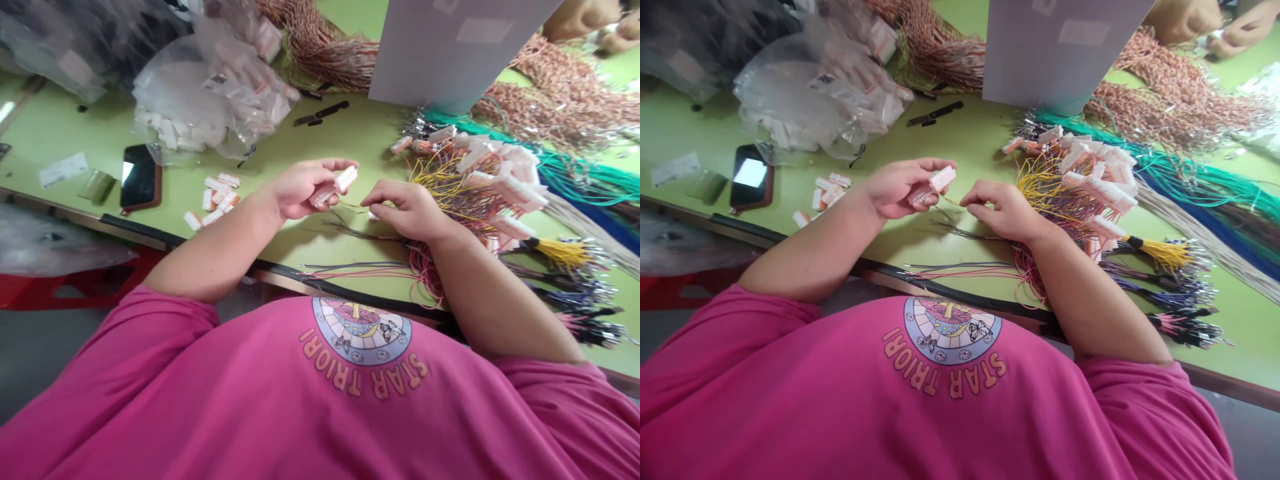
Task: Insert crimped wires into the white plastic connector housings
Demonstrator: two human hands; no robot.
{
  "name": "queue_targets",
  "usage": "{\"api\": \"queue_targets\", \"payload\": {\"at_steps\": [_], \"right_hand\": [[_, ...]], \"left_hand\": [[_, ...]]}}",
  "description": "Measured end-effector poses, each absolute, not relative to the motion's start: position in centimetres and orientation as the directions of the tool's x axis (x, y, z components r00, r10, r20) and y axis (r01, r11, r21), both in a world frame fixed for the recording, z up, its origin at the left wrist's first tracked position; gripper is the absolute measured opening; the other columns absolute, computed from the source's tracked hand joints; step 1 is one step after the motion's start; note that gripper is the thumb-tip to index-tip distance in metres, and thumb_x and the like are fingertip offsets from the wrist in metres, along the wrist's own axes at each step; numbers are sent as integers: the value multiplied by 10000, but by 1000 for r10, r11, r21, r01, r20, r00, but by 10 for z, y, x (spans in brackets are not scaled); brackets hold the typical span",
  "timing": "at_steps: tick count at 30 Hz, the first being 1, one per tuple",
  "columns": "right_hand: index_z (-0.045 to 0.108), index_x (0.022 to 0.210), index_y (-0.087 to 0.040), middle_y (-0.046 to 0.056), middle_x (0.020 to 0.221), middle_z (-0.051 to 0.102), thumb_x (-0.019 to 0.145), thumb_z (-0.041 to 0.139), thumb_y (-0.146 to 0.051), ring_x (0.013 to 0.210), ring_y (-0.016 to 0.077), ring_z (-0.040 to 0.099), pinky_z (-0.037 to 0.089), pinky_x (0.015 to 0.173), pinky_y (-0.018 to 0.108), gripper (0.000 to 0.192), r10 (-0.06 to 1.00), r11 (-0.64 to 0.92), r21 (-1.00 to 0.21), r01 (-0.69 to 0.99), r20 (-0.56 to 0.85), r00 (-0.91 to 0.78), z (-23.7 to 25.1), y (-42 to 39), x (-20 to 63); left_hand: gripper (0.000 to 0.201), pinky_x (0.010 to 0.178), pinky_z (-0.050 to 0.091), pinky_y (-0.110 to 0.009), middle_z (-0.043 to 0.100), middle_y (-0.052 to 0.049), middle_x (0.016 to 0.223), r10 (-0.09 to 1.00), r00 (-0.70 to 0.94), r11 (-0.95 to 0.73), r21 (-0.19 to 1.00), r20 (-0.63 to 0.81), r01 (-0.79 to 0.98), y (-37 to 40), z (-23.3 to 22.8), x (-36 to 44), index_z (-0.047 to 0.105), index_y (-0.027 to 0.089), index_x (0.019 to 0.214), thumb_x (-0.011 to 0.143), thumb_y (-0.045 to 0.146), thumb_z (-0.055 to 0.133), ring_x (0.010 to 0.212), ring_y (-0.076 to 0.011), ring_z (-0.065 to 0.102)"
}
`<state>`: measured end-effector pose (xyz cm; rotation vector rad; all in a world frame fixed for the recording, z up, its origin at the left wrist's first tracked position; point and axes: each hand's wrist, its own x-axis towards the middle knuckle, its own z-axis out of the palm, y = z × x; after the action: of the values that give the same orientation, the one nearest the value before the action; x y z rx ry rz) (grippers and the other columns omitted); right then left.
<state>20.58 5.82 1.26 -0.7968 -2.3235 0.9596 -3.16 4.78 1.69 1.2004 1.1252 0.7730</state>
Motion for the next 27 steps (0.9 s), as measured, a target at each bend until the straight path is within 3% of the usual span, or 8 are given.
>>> {"api": "queue_targets", "payload": {"at_steps": [5,8,12,18,20,22,24,27], "right_hand": [[722,846,-234,45,895,716,870,570,-335,855,185,640,495,839,348,185,651,596,-751,284,245,-719,13,56,209],[713,811,-229,37,847,712,872,553,-313,809,183,638,488,817,342,191,749,572,-721,391,265,-608,12,53,207],[717,814,-219,38,824,718,879,545,-329,764,187,633,480,772,334,214,862,486,-685,543,274,-426,8,49,204],[727,806,-216,48,789,719,896,510,-342,738,189,630,470,760,325,267,856,492,-632,599,226,-465,5,44,202],[726,810,-209,53,791,720,901,498,-343,739,189,633,468,755,320,280,845,507,-629,589,230,-482,4,44,202],[725,818,-203,55,794,721,902,491,-343,739,188,635,465,747,315,285,835,519,-627,582,227,-500,4,44,202],[723,825,-205,53,798,724,896,492,-338,740,188,636,464,744,313,276,827,524,-621,583,208,-521,4,45,202],[716,819,-214,49,804,728,882,500,-318,740,189,635,465,745,317,248,834,518,-614,595,211,-509,5,44,202]], "left_hand": [[388,415,276,-196,639,-51,803,855,358,436,894,-374,-105,45,14,-15,628,181,1160,875,443,603,523,-89,534],[479,418,241,-172,667,-22,807,840,378,476,863,-388,-172,38,8,-9,591,202,1178,747,316,767,508,-58,514],[573,433,260,-170,719,-43,865,822,409,494,853,-395,-168,33,-2,-9,570,182,1185,663,196,805,539,-61,543],[361,416,241,-174,733,-60,863,827,423,490,845,-372,-214,31,-5,-13,660,152,975,645,198,799,485,-33,453],[226,426,280,-173,724,-82,857,832,413,493,834,-369,-247,31,-4,-13,681,135,848,710,294,765,546,-59,507],[278,446,332,-181,706,-84,823,845,390,479,842,-366,-249,31,-3,-14,686,138,790,763,410,738,584,-80,534],[309,478,379,-195,683,-56,788,867,367,436,871,-338,-228,31,-4,-14,701,155,863,726,415,793,576,-76,524],[501,542,429,-215,691,-37,894,894,346,369,906,-285,-207,30,-7,-12,675,164,1072,630,288,875,595,-59,534]]}}
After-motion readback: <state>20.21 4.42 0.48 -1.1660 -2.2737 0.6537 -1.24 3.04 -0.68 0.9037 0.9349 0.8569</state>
